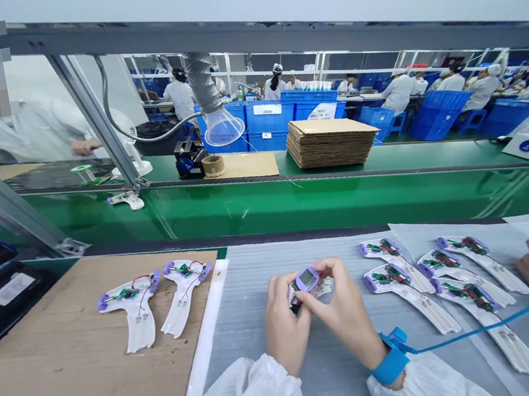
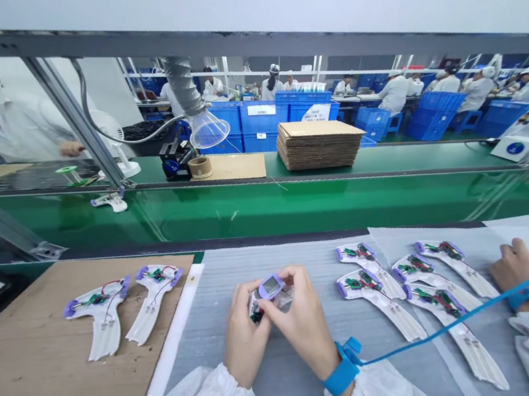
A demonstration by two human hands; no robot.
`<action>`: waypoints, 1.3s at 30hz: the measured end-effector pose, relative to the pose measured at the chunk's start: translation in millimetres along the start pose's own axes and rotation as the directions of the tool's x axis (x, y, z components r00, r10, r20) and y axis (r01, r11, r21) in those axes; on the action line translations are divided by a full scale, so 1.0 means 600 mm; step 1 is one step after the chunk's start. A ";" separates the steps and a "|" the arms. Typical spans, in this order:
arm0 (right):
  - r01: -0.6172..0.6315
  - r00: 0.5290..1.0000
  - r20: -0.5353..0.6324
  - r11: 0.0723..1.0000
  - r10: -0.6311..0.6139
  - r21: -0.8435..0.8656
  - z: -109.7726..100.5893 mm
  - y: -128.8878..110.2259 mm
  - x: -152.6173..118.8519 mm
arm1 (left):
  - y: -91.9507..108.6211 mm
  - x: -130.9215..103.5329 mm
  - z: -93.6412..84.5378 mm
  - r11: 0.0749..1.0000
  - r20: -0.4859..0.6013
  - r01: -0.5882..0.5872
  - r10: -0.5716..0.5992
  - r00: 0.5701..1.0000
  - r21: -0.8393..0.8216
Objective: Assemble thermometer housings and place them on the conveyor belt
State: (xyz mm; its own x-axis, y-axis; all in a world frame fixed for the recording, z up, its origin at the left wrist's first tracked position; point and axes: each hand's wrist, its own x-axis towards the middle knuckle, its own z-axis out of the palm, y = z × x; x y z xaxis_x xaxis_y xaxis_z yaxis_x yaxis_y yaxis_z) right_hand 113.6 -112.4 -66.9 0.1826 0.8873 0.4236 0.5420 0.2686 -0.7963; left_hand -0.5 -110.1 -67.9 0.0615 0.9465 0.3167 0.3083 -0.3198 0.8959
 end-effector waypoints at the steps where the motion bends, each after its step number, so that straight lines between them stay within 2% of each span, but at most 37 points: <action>1: -0.016 1.000 -0.012 1.000 0.016 0.006 0.000 0.000 -0.001 | 0.001 -0.001 0.003 0.998 0.015 0.024 -0.023 1.000 -0.058; 4: -0.010 1.000 -0.028 0.998 0.012 0.070 -0.004 -0.002 -0.003 | -0.002 0.000 0.010 0.928 0.086 0.223 -0.207 0.975 -0.299; 6: 0.059 0.998 -0.018 0.987 -0.057 0.147 -0.006 -0.005 -0.005 | -0.010 0.005 0.013 0.839 0.126 0.334 -0.310 0.942 -0.429; 7: 0.105 0.994 -0.007 0.977 -0.105 0.188 -0.007 -0.006 -0.006 | -0.016 0.007 0.013 0.814 0.129 0.345 -0.323 0.937 -0.467; 8: 0.147 0.988 0.007 0.964 -0.152 0.222 -0.009 -0.008 -0.006 | -0.021 0.010 0.013 0.812 0.116 0.327 -0.311 0.943 -0.482; 10: 0.197 0.976 0.037 0.949 -0.213 0.247 -0.012 -0.010 -0.006 | -0.026 0.012 0.010 0.875 0.036 0.222 -0.229 0.973 -0.430; 13: 0.195 0.974 0.077 0.958 -0.214 0.209 -0.017 -0.012 -0.005 | -0.021 0.008 0.004 0.975 -0.078 0.028 -0.046 0.996 -0.218; 16: 0.171 0.975 0.102 0.962 -0.196 0.215 -0.021 -0.013 -0.005 | -0.008 0.002 0.002 0.992 -0.077 -0.071 0.063 0.995 -0.107; 21: 0.133 0.980 0.107 0.956 -0.166 0.260 -0.025 -0.016 -0.008 | -0.003 -0.002 0.004 0.993 -0.036 -0.115 0.114 0.993 -0.033; 27: 0.099 0.984 0.124 0.973 -0.126 0.207 -0.025 -0.011 -0.009 | -0.006 -0.003 0.005 0.993 -0.029 -0.114 0.113 0.993 -0.007; 34: 0.044 0.991 0.107 0.956 -0.078 0.290 -0.015 -0.010 -0.018 | -0.009 -0.005 0.005 0.991 -0.039 -0.128 0.130 0.991 0.047; 37: 0.041 0.993 0.097 0.973 -0.064 0.229 -0.018 -0.017 -0.017 | -0.009 -0.004 0.002 0.989 -0.013 -0.130 0.131 0.991 0.074; 39: 0.077 0.988 0.120 0.984 -0.097 0.162 -0.025 -0.019 -0.011 | -0.007 -0.004 -0.001 0.988 0.006 -0.133 0.133 0.991 0.081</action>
State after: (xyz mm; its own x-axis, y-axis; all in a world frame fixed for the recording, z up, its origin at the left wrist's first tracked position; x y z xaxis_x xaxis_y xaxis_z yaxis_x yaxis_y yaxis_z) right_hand 118.7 -127.1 -53.8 0.0296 0.8953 0.4445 0.4146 0.3937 -0.8205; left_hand -2.5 -110.9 -72.1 0.1075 0.8960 0.4309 0.3731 -0.4381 0.8178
